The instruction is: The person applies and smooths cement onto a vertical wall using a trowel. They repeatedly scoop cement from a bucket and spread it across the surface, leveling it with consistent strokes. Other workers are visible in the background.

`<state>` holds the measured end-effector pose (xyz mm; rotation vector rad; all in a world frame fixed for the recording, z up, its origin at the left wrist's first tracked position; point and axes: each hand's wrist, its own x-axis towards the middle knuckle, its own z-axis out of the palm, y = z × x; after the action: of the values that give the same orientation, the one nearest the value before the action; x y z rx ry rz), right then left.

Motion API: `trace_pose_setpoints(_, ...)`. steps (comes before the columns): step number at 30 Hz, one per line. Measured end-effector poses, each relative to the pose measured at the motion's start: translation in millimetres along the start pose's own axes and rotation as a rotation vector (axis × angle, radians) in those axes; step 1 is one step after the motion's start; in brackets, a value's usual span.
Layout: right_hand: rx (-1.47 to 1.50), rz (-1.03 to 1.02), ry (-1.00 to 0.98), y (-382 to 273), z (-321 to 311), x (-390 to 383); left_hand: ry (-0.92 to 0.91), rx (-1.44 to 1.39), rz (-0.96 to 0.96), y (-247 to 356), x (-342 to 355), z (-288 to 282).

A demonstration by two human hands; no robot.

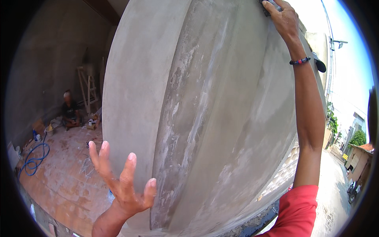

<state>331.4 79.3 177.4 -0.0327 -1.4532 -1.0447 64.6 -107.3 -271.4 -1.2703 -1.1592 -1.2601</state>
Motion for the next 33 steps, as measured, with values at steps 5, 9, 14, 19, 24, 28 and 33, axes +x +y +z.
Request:
trace_pose_setpoints(5,-0.162,0.140,0.013,47.7,-4.6,-3.5,0.010,0.017,0.106,-4.9,28.5,-7.8)
trace_pose_setpoints(9,-0.139,0.110,0.032,8.0,14.6,3.4,0.008,-0.005,0.196,-1.5,64.3,-6.2)
trace_pose_setpoints(14,-0.146,0.036,0.098,25.0,0.7,-19.6,0.056,-0.003,0.284,-3.3,111.4,3.9)
trace_pose_setpoints(19,-0.223,0.238,-0.011,-5.6,11.9,20.7,0.072,0.059,0.276,-0.3,165.0,18.1)
trace_pose_setpoints(24,-0.067,0.036,0.106,-37.0,18.5,-5.8,0.125,0.140,0.258,-12.7,201.1,40.3)
trace_pose_setpoints(28,-0.546,-0.035,-0.109,-16.5,16.1,29.1,0.099,0.176,0.277,-10.9,208.2,54.7)
trace_pose_setpoints(33,-0.120,0.026,0.156,-57.3,26.2,-6.1,0.063,0.206,0.268,-20.9,203.2,48.5)
